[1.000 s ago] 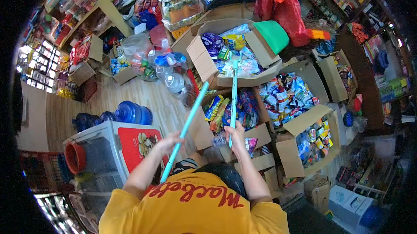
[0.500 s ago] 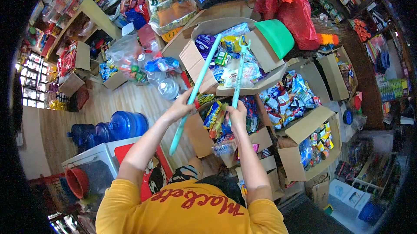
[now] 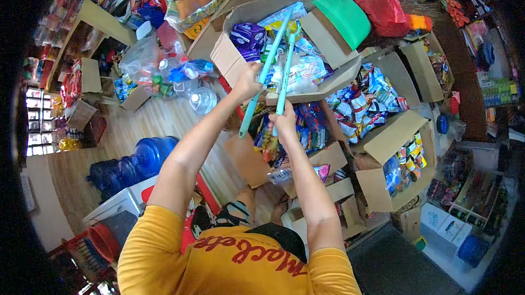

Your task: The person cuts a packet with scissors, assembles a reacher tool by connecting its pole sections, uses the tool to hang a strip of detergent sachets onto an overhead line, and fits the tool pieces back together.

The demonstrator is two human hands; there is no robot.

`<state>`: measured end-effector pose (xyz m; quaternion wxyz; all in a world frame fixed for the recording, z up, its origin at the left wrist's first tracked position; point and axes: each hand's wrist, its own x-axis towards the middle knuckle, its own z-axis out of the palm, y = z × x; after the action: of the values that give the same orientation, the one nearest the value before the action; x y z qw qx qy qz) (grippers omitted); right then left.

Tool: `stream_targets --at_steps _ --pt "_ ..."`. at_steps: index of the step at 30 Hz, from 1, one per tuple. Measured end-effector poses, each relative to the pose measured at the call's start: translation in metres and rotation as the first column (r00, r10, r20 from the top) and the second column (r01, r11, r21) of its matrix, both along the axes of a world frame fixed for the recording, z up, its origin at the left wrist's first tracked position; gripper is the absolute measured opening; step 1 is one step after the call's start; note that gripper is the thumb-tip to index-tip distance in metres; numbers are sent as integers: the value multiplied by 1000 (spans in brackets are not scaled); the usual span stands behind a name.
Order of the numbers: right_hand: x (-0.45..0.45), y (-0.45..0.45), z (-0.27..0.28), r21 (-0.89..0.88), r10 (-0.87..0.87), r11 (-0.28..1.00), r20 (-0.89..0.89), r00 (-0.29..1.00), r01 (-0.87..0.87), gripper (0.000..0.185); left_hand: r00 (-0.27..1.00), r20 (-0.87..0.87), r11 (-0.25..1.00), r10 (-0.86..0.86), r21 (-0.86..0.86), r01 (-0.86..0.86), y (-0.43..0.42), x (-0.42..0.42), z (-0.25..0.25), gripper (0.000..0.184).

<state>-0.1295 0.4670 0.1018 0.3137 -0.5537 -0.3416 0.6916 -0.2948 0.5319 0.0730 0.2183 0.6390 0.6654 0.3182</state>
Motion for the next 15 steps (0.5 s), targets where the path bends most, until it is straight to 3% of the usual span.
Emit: stream_targets --at_steps 4,7,8,11,12,15 --pt "3 -11 -8 73 -78 994 -1 997 78 62 999 -27 995 37 94 -35 -26 -1 -8 48" --pt "-2 -6 -8 131 -124 984 33 992 119 57 961 269 980 63 -200 -9 -45 -4 2 52" --pt "-2 -2 -8 137 -120 984 32 992 115 53 905 419 915 69 -387 110 -49 -8 -2 61" --pt "-6 9 -9 79 -90 993 -47 995 93 44 648 684 689 334 -647 328 -72 6 39 66" --pt "-4 11 -11 53 -50 997 -81 995 54 39 593 751 676 291 -600 429 -76 9 36 67" --pt "-6 11 -18 26 -55 998 -106 993 58 39 573 775 715 265 -557 423 -85 24 14 64"
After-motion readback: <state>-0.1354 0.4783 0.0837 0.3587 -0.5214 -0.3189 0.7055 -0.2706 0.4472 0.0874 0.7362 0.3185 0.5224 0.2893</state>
